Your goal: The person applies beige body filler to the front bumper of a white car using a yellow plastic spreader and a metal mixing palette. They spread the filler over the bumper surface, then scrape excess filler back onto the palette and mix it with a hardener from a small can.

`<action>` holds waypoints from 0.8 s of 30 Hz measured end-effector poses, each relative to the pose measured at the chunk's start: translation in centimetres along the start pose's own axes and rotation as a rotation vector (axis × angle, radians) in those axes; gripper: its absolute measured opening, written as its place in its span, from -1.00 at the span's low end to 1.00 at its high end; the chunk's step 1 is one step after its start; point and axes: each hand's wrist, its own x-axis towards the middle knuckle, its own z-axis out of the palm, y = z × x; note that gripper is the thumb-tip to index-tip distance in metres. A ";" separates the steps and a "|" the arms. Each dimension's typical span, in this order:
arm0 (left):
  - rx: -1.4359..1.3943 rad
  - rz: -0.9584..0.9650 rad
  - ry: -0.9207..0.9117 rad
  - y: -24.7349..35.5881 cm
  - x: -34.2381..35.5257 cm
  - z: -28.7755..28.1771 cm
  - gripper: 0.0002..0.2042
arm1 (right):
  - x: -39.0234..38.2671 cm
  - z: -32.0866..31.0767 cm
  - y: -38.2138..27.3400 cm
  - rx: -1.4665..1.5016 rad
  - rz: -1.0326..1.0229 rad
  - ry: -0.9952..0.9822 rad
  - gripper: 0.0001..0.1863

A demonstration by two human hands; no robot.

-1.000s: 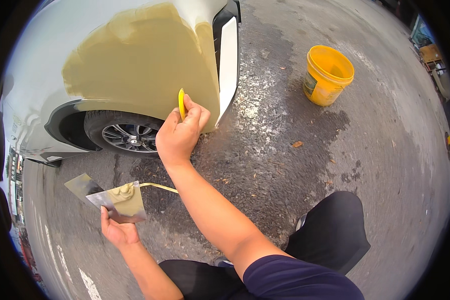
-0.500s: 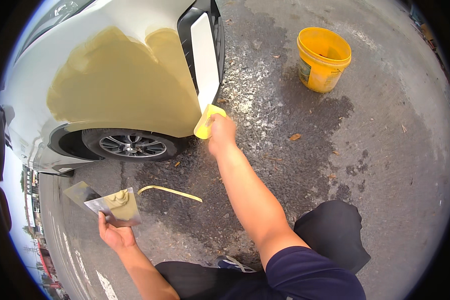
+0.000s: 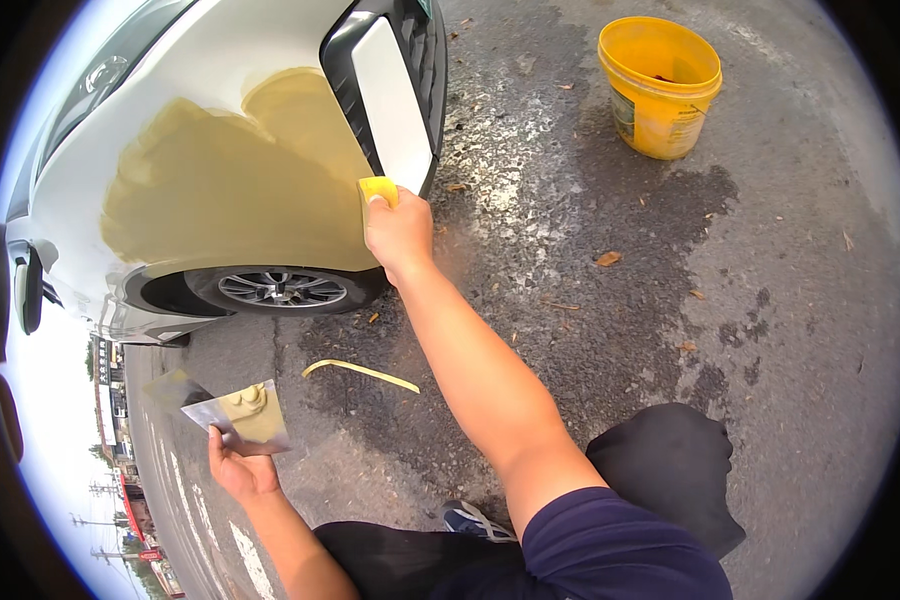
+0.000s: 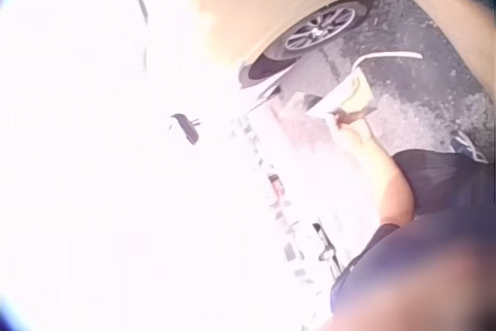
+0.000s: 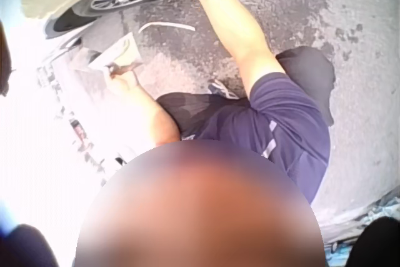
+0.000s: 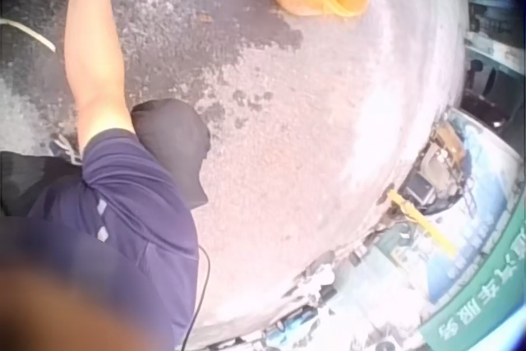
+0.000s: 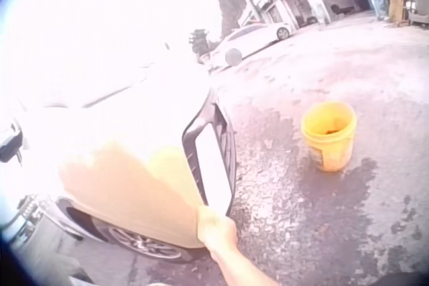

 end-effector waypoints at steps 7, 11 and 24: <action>0.011 0.001 0.000 -0.7 -0.8 1.7 -0.59 | 0.4 0.0 0.1 -0.153 -0.082 0.006 -0.72; 0.018 -0.006 -0.001 -1.3 -1.2 2.4 -0.60 | -0.4 -0.4 -0.6 0.046 -0.026 -0.097 -0.71; -0.162 -0.097 -0.169 -3.4 -3.0 5.6 -0.66 | -7.7 -4.7 -1.2 0.827 0.257 -0.498 -0.63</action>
